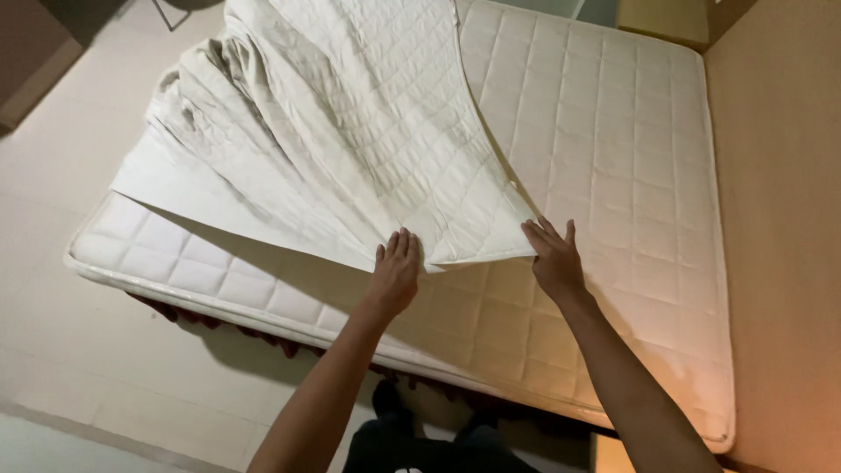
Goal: The person picks up a white quilted bedspread from a chair and spreads it over a mattress. They then fold the bedspread in half lengthwise and smooth it out on the mattress.
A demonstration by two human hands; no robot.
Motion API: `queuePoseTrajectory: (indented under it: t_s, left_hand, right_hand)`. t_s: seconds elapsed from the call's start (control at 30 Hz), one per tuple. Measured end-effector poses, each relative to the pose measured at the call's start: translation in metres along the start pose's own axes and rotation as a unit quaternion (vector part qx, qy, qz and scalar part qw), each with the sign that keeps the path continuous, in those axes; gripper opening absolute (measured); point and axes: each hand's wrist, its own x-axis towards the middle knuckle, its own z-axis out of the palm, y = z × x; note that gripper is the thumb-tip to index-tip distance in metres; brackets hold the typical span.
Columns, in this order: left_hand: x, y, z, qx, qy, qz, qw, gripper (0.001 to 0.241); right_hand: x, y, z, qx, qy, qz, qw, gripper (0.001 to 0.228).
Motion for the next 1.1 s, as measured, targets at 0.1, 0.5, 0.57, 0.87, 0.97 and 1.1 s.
queuePoseTrajectory:
  t_s: [0.1,0.5,0.57,0.87,0.97,1.1]
  left_hand:
    - [0.0,0.017,0.009,-0.004,0.01,-0.008,1.0,0.068]
    - [0.009,0.096,0.042,-0.009,-0.006,0.018,1.0,0.069]
    - [0.012,0.106,0.053,-0.012,0.002,0.028,1.0,0.069]
    - [0.017,0.157,0.079,-0.016,-0.027,0.062,0.998,0.072]
    - [0.016,0.176,0.082,-0.023,-0.047,0.074,0.996,0.073]
    - [0.015,0.192,0.083,-0.005,-0.102,0.101,0.99,0.076]
  right_hand:
    - [-0.007,0.017,-0.005,0.003,0.004,-0.019,1.0,0.066]
    - [-0.058,0.083,-0.039,-0.009,0.031,0.002,0.999,0.067]
    - [-0.067,0.09,-0.047,-0.011,0.027,0.02,0.999,0.069]
    - [-0.107,0.124,-0.067,-0.003,0.031,0.086,0.996,0.072]
    - [-0.121,0.137,-0.072,0.001,0.041,0.11,0.993,0.071]
    - [-0.137,0.146,-0.073,-0.01,0.018,0.149,0.989,0.074]
